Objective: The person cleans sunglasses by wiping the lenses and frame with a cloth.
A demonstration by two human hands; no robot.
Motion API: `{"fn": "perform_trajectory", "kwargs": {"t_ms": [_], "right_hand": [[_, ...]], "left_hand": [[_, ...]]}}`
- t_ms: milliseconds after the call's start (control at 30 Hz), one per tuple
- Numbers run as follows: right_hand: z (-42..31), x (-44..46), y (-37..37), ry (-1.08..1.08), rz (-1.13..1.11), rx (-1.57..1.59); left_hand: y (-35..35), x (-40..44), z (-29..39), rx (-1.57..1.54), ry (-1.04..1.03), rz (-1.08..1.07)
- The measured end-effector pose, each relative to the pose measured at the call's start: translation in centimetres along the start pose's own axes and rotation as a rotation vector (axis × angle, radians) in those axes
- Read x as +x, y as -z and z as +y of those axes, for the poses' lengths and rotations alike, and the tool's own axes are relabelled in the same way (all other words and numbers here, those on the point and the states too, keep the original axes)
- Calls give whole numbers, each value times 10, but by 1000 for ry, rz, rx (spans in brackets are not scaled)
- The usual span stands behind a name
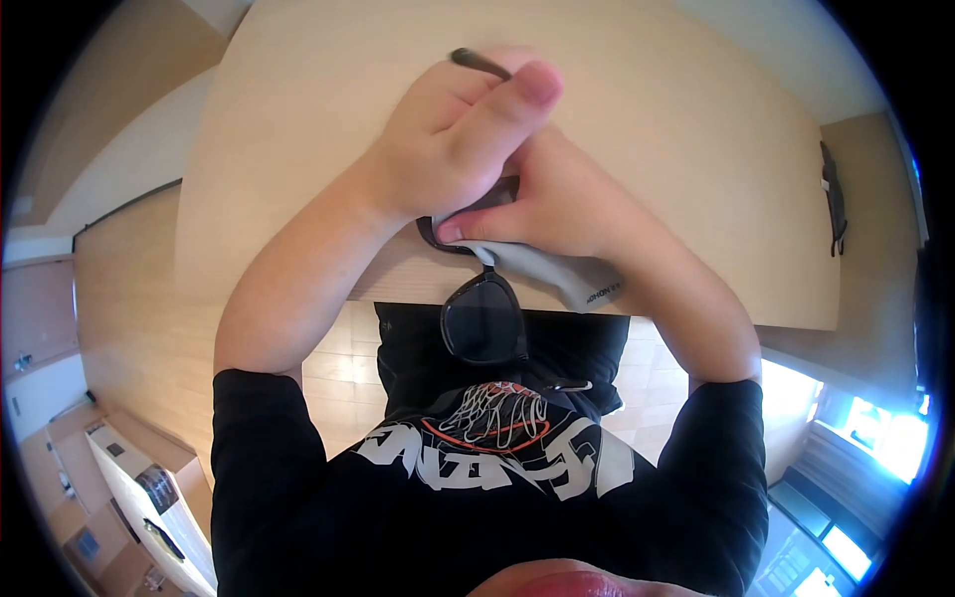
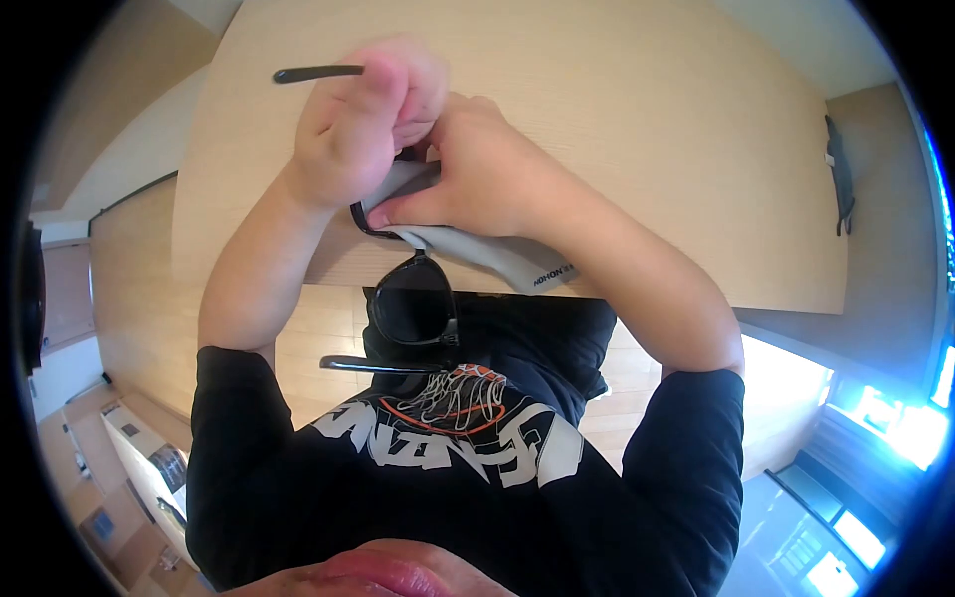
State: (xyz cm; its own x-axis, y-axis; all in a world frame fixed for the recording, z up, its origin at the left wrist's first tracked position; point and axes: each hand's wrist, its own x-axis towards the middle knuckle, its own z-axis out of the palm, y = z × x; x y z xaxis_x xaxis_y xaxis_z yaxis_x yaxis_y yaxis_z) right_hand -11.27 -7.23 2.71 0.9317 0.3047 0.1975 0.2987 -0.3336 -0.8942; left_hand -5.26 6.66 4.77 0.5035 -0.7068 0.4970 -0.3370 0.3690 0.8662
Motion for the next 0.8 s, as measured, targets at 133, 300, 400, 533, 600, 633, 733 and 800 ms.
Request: {"fn": "perform_trajectory", "kwargs": {"t_ms": [133, 300, 400, 533, 600, 633, 733, 800], "right_hand": [[2, 1, -5, -47, 55, 21], [0, 1, -10, 11, 57, -110], [0, 1, -11, 35, 43, -144], [6, 1, -13, 74, 51, -207], [7, 0, -11, 65, 49, -164], [7, -1, -10, 60, 47, -141], [4, -6, -1, 29, -88, -109], [9, -6, 3, 38, -137, -46]], "left_hand": [[0, 0, -3, -1, -40, -20], [-2, -1, -2, 48, -57, 1], [-5, -1, 0, 107, -69, 17], [1, -2, 0, 85, -68, -16], [4, 0, 4, 45, -69, -65], [8, 1, 6, 16, -66, -112], [19, 0, 13, 36, -61, -254], [20, -1, 11, -16, -51, -305]]}}
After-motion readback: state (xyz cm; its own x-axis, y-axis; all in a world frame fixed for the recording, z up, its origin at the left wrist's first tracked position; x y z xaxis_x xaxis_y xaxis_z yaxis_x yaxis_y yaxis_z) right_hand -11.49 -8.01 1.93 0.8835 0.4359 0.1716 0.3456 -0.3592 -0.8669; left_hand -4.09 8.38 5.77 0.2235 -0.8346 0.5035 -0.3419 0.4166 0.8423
